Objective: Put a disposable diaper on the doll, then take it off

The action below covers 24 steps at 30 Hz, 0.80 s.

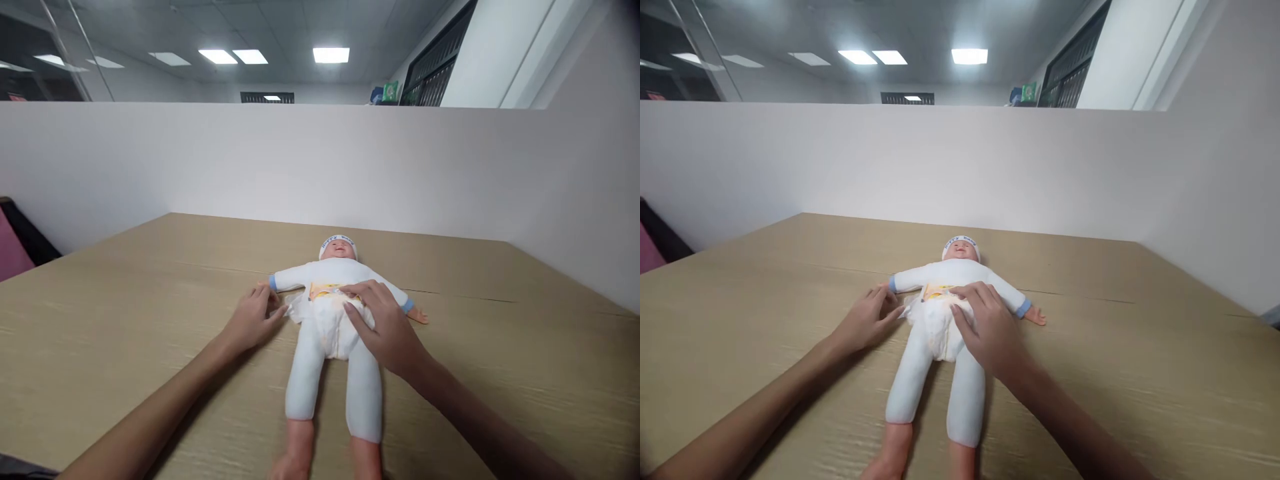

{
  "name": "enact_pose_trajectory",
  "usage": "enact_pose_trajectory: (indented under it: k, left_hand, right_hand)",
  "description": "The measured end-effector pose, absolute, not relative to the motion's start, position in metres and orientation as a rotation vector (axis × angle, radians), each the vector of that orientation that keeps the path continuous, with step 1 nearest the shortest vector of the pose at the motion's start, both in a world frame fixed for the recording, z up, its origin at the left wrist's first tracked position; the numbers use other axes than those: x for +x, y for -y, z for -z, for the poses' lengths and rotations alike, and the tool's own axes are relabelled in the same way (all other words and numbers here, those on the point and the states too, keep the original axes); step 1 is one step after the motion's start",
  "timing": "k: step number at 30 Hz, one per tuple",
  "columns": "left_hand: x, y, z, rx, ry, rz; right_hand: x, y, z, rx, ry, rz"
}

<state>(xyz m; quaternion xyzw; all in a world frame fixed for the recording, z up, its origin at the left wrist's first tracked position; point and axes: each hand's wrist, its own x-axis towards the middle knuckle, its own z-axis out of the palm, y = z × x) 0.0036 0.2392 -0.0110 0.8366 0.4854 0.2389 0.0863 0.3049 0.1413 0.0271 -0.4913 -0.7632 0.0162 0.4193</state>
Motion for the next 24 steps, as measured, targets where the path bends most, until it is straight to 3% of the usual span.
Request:
enact_pose_trajectory:
  k: [5,10,17,24]
  left_hand:
    - [0.003,-0.243,0.015,2.409,-1.494,-0.542]
    - [0.003,-0.251,-0.005,1.910,-1.303,-0.590]
    - [0.065,-0.243,-0.051,1.776,-0.969,-0.684]
    - [0.090,-0.247,-0.030,1.727,-0.748,-0.841]
  right_hand:
    - [0.261,-0.178,-0.050,-1.452,1.984,-0.123]
    - [0.251,-0.188,-0.055,-1.730,1.983,-0.140]
    - [0.257,-0.185,-0.056,-1.640,2.049,-0.219]
    - [0.265,-0.188,-0.062,-1.612,2.034,-0.356]
